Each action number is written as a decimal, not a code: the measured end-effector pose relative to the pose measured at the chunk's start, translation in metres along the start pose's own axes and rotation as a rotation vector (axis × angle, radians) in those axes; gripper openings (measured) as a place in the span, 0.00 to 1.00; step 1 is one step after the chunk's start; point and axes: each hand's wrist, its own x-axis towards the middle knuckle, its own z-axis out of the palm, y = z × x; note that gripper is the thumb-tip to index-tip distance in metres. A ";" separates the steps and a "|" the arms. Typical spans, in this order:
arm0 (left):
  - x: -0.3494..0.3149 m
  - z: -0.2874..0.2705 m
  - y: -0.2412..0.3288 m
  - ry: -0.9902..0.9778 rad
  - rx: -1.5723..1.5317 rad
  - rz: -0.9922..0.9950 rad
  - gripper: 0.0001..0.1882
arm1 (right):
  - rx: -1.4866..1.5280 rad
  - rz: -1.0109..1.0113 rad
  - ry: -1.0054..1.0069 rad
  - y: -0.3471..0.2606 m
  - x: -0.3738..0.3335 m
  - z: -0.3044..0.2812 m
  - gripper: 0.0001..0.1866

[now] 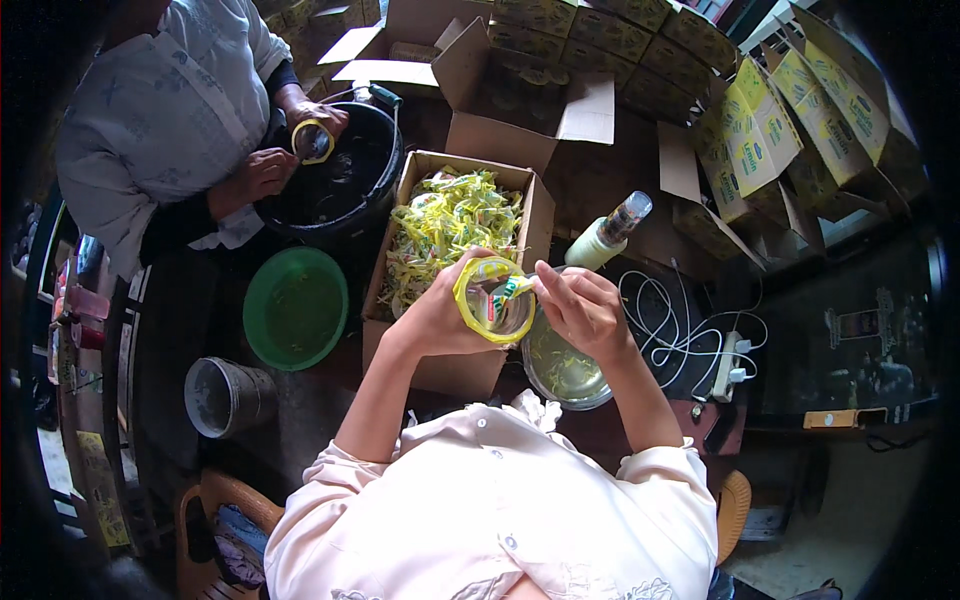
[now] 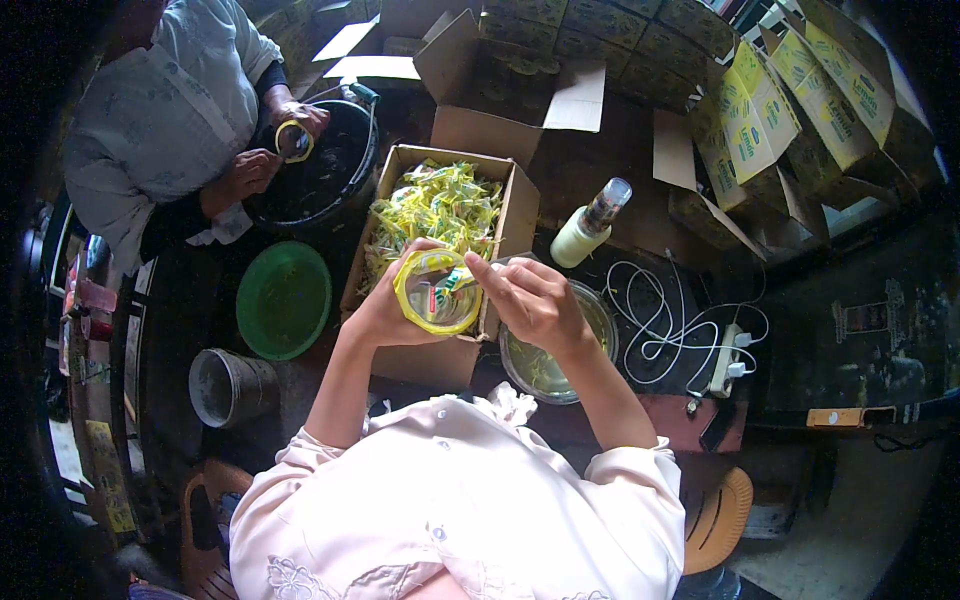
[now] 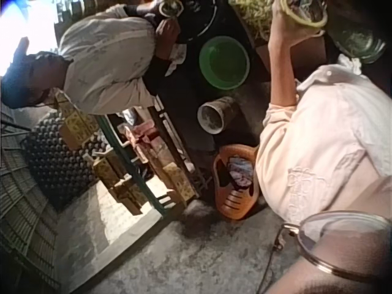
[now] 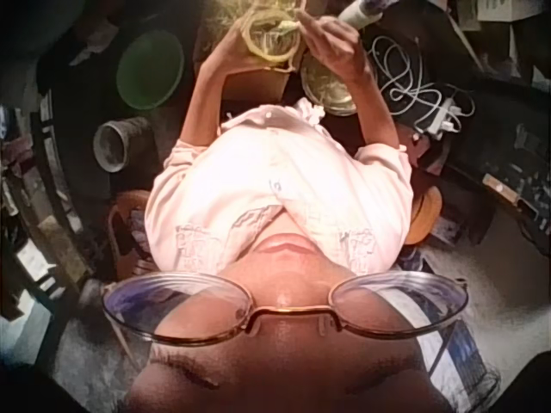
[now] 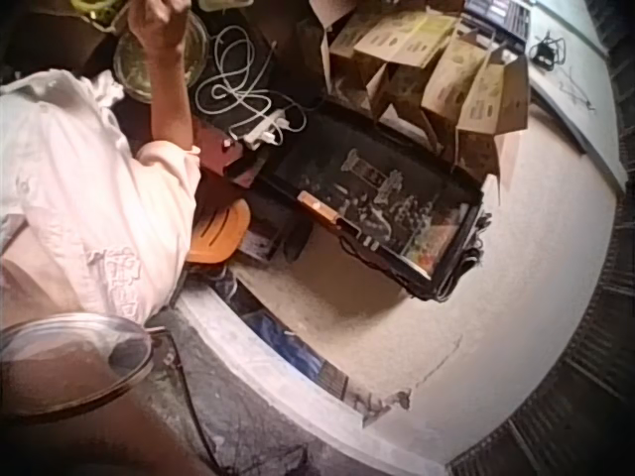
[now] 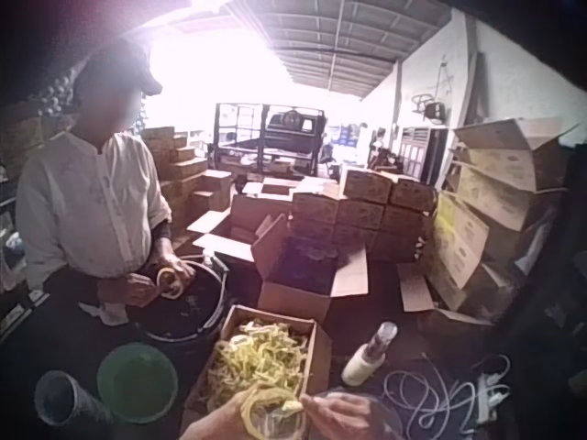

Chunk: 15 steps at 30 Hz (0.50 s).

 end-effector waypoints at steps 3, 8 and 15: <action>0.001 0.000 0.001 -0.029 -0.046 -0.022 0.37 | 0.017 -0.004 0.018 -0.001 -0.002 0.003 0.25; 0.001 0.002 -0.006 -0.170 -0.285 0.071 0.36 | 0.023 -0.037 0.040 -0.003 -0.001 0.004 0.24; 0.004 0.007 -0.010 -0.176 -0.541 0.022 0.37 | -0.014 -0.071 0.062 -0.001 0.000 0.002 0.22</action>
